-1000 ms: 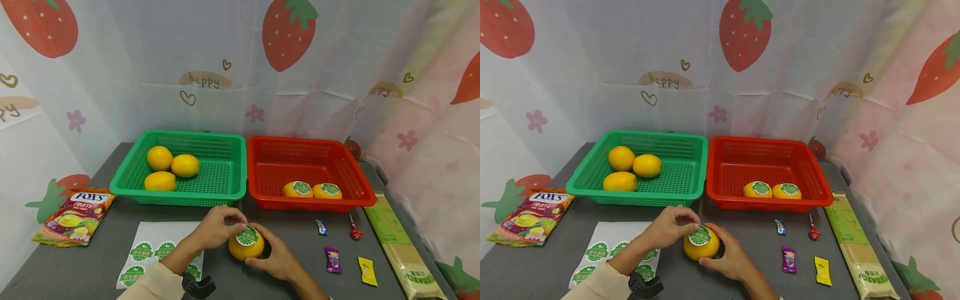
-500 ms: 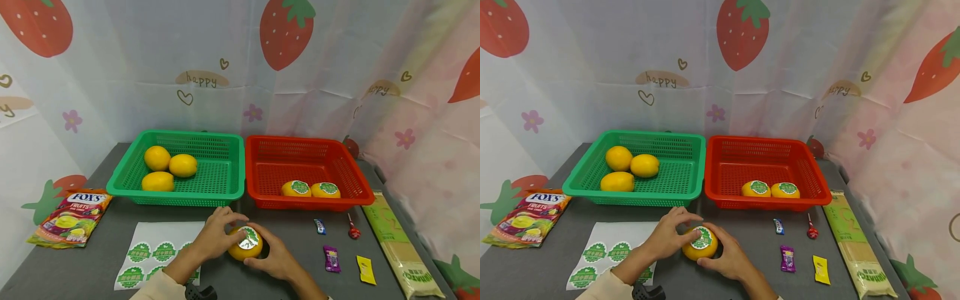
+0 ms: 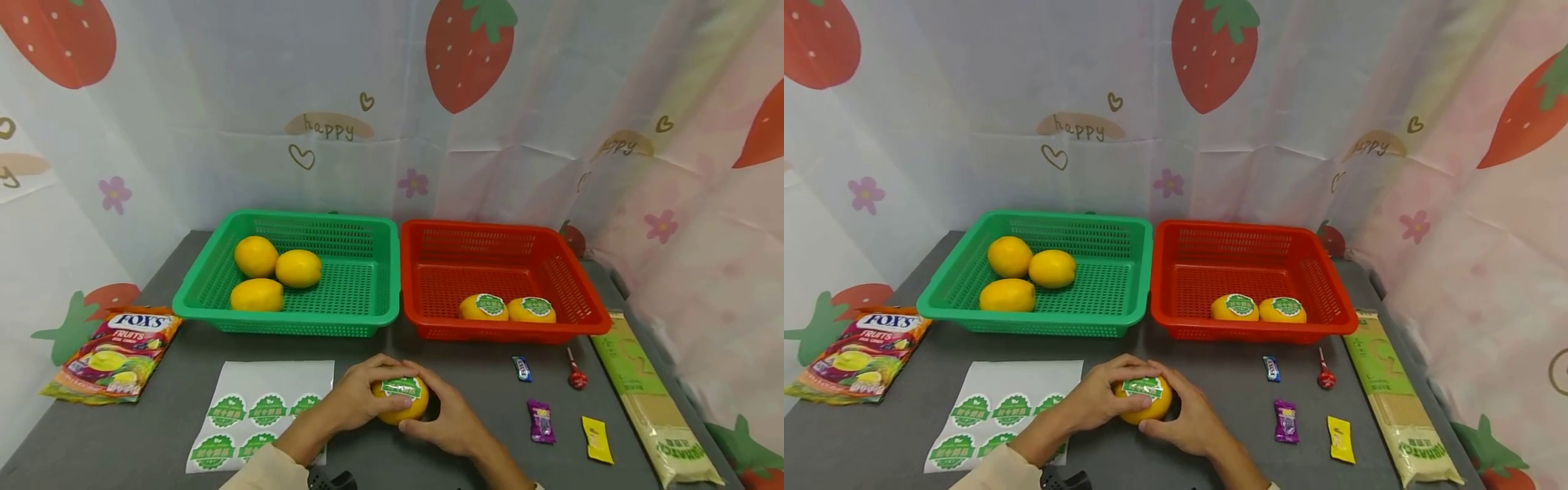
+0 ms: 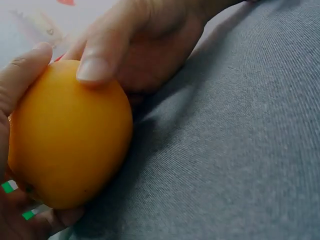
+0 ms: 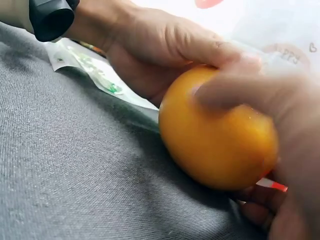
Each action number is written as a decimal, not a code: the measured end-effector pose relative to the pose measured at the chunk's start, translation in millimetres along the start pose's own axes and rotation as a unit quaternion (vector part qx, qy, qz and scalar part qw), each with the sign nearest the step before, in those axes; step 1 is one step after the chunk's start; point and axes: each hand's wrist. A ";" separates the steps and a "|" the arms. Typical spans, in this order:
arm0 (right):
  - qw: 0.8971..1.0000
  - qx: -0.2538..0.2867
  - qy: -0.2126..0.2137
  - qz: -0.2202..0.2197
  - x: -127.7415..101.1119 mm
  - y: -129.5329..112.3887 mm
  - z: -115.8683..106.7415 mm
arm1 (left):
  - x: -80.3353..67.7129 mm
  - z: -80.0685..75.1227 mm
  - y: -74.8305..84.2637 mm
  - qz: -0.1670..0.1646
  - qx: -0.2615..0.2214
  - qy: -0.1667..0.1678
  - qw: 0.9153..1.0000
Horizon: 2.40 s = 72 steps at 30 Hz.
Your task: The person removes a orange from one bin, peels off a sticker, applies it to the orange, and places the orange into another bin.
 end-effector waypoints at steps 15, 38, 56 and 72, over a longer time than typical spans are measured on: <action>0.980 0.196 0.027 0.032 13.0 4.9 6.9 | 7.1 -14.8 -1.8 -0.072 -0.121 -0.052 0.989; 0.972 -0.069 0.223 -0.032 -7.9 -51.5 -167.7 | 11.3 -12.8 11.2 -0.061 0.039 -0.067 0.995; 0.928 -0.297 0.167 0.152 -23.3 -11.5 -256.3 | 87.4 -46.7 91.7 -0.056 -0.036 -0.080 0.995; 0.924 -0.300 0.148 0.187 -31.4 -1.2 -262.2 | 208.2 -23.6 75.4 -0.207 0.161 -0.016 0.965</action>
Point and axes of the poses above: each hand's wrist, its own x-axis towards the middle knuckle, its own z-axis out of the palm, y = z × x, and after that the axes turned 3 degrees about y, right-handed
